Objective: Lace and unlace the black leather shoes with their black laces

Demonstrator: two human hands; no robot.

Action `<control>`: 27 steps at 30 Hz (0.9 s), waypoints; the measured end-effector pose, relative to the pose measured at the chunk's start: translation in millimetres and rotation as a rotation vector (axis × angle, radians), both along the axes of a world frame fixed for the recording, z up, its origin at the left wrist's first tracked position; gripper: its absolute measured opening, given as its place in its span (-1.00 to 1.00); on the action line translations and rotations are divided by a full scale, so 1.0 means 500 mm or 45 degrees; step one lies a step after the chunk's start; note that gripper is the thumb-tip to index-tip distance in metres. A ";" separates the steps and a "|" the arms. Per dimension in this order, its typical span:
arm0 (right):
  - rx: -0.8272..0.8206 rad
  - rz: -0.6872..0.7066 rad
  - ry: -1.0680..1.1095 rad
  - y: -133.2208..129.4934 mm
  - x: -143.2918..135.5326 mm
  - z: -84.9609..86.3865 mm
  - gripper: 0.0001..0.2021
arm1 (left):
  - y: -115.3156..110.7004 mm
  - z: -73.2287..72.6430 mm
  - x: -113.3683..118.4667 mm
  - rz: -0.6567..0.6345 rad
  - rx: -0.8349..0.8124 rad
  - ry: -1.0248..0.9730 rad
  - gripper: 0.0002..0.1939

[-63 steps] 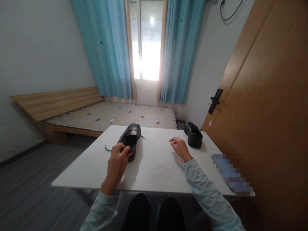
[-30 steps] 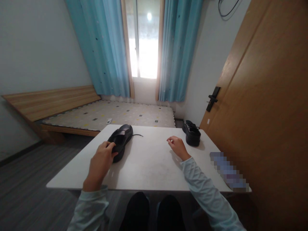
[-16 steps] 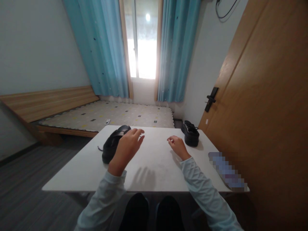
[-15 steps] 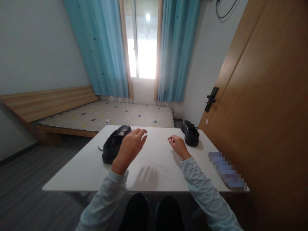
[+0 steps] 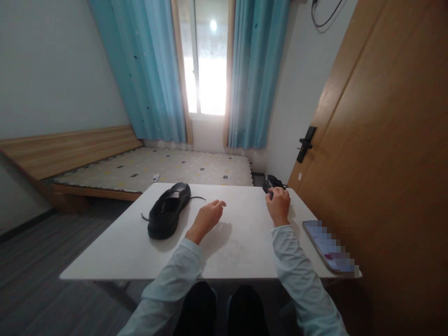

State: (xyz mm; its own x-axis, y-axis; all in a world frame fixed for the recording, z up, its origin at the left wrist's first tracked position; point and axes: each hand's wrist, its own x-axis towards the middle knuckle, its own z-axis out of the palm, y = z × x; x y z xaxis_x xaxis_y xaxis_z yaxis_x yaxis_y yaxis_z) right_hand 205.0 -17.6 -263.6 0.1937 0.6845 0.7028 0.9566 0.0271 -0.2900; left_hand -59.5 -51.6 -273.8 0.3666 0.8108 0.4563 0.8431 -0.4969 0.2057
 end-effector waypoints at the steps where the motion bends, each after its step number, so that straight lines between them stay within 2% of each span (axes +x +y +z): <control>1: 0.007 -0.029 -0.008 0.000 0.003 -0.001 -0.76 | 0.002 -0.006 0.000 -0.014 -0.024 -0.002 -0.76; 4: -0.023 -0.118 -0.020 0.002 0.012 -0.005 -0.71 | 0.005 -0.018 0.001 -0.042 -0.070 -0.003 -0.76; 8: -0.163 -0.241 0.011 0.004 0.031 -0.016 -0.66 | 0.005 -0.024 0.001 -0.040 -0.090 -0.018 -0.76; 12: -0.318 -0.197 0.028 0.014 0.064 -0.028 -0.68 | 0.002 -0.026 0.003 -0.055 -0.114 -0.022 -0.75; 18: -0.178 -0.053 0.029 0.039 0.089 -0.039 -0.78 | 0.001 -0.032 0.005 -0.080 -0.115 -0.026 -0.74; 23: -0.022 0.049 0.057 0.050 0.070 -0.042 -0.80 | 0.004 -0.035 0.005 -0.075 -0.106 -0.041 -0.75; 27: -0.006 0.124 0.075 0.049 0.051 -0.034 -0.82 | 0.005 -0.034 0.005 -0.084 -0.090 -0.057 -0.77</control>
